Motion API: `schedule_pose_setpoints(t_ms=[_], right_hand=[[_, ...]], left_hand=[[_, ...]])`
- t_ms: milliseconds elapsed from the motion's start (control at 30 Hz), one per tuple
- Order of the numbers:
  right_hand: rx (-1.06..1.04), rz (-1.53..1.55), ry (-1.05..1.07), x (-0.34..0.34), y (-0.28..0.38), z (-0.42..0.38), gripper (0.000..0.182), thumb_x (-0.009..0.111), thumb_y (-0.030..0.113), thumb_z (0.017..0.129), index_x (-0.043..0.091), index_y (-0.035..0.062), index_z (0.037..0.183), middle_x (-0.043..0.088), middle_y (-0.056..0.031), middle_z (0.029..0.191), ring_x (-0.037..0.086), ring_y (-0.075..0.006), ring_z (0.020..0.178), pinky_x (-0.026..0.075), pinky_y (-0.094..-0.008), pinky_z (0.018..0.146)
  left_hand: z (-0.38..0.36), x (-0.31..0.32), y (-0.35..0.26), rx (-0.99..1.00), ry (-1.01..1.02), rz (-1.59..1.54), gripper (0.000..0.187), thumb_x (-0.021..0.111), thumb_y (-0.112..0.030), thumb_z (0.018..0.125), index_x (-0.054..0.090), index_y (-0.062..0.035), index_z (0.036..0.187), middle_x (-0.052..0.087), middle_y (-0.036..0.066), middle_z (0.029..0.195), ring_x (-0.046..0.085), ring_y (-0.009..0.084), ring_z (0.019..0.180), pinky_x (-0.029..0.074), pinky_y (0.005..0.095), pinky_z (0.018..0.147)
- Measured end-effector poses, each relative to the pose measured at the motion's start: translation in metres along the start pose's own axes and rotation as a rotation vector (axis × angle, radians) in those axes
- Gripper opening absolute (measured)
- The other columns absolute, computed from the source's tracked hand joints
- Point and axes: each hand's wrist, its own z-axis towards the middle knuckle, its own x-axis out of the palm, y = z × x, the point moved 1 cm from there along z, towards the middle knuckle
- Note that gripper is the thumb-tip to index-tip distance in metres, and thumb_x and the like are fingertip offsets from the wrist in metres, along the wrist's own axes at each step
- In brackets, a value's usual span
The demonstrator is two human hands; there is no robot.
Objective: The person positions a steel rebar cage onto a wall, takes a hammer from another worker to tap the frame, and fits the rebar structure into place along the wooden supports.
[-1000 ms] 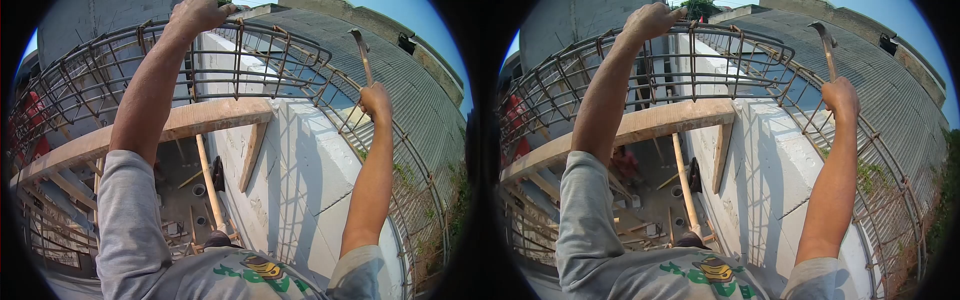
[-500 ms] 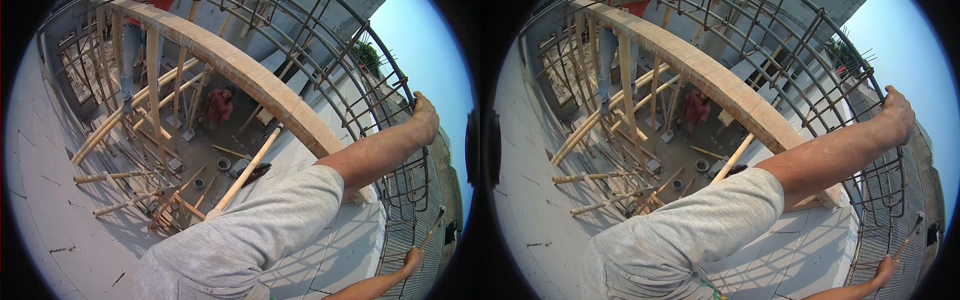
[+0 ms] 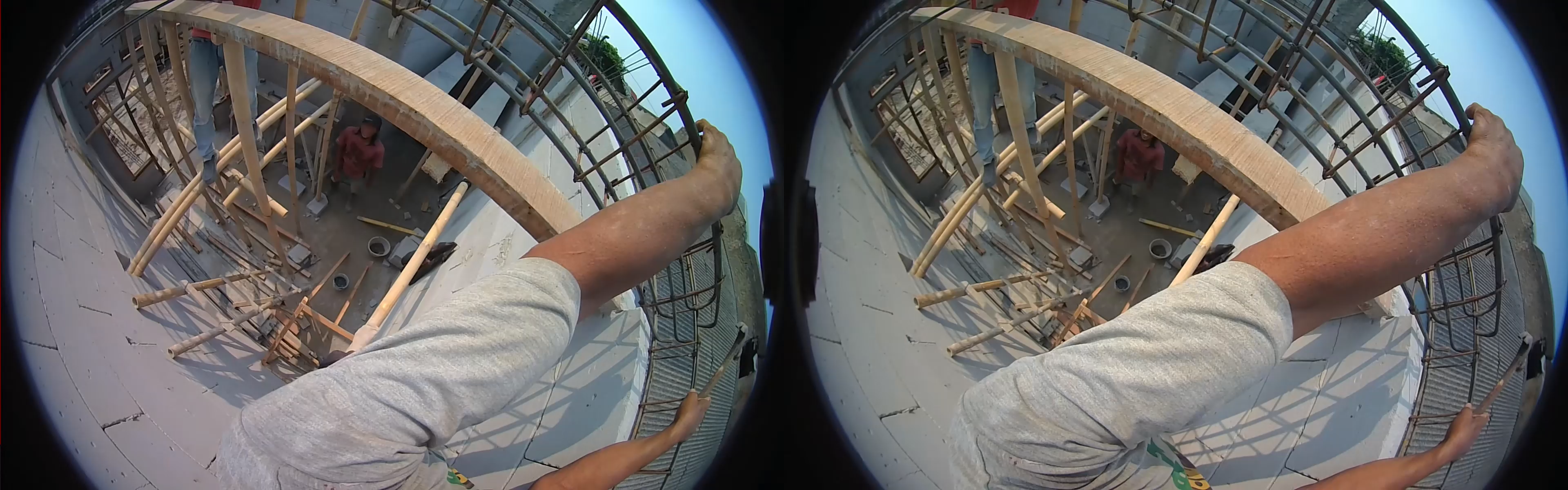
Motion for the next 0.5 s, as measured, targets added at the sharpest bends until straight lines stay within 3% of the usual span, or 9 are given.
schedule_pose_setpoints(t_ms=[100,233,333,400,467,500], right_hand=[[0.063,-0.038,0.048,-0.017,0.022,-0.017,0.053,0.053,0.029,0.083,0.045,-0.0046,0.124,0.055,-0.0292,0.117,0.050,-0.0465,0.111,0.038,-0.0483,0.091],[0.056,-0.017,0.006,0.010,-0.004,0.008,0.056,0.048,0.033,0.082,0.044,0.0009,0.128,0.052,-0.0262,0.125,0.049,-0.0454,0.114,0.038,-0.0502,0.095],[0.039,-0.021,0.018,0.013,-0.011,0.009,0.055,0.049,0.033,0.083,0.045,-0.0007,0.126,0.053,-0.0271,0.122,0.050,-0.0456,0.113,0.038,-0.0492,0.094],[-0.009,-0.007,0.081,-0.012,0.016,-0.014,0.054,0.052,0.033,0.084,0.045,-0.0034,0.124,0.055,-0.0285,0.119,0.049,-0.0457,0.112,0.038,-0.0469,0.093],[-0.038,0.051,0.155,0.024,-0.017,0.016,0.057,0.049,0.034,0.084,0.044,-0.0037,0.126,0.054,-0.0282,0.121,0.050,-0.0452,0.113,0.037,-0.0484,0.094],[-0.028,0.046,0.153,0.031,-0.018,0.019,0.058,0.048,0.035,0.085,0.044,-0.0036,0.127,0.054,-0.0277,0.122,0.050,-0.0448,0.113,0.037,-0.0488,0.095]], left_hand=[[0.001,0.001,-0.001,-0.024,0.002,0.011,0.038,0.062,-0.035,0.079,0.068,-0.0133,0.110,0.066,0.010,0.107,0.058,0.0280,0.107,0.037,0.0497,0.095],[-0.002,-0.004,0.000,-0.025,0.030,0.034,0.037,0.063,-0.034,0.078,0.069,-0.0137,0.109,0.066,0.011,0.104,0.059,0.0251,0.105,0.039,0.0445,0.091],[-0.009,-0.009,0.001,-0.033,0.037,-0.005,0.031,0.063,-0.032,0.078,0.070,-0.0122,0.100,0.067,0.009,0.097,0.061,0.0214,0.097,0.040,0.0396,0.088],[-0.004,-0.004,-0.001,-0.045,-0.072,-0.059,0.027,0.062,-0.030,0.077,0.071,-0.0114,0.093,0.067,0.008,0.091,0.062,0.0190,0.092,0.040,0.0377,0.087],[-0.011,-0.002,0.000,-0.028,-0.165,-0.197,0.016,0.062,-0.024,0.076,0.069,-0.0099,0.080,0.065,0.008,0.081,0.062,0.0186,0.083,0.040,0.0388,0.087],[-0.022,0.012,-0.005,0.041,-0.447,-0.356,0.013,0.063,-0.019,0.072,0.067,-0.0084,0.078,0.065,0.009,0.082,0.061,0.0212,0.088,0.039,0.0407,0.092]])
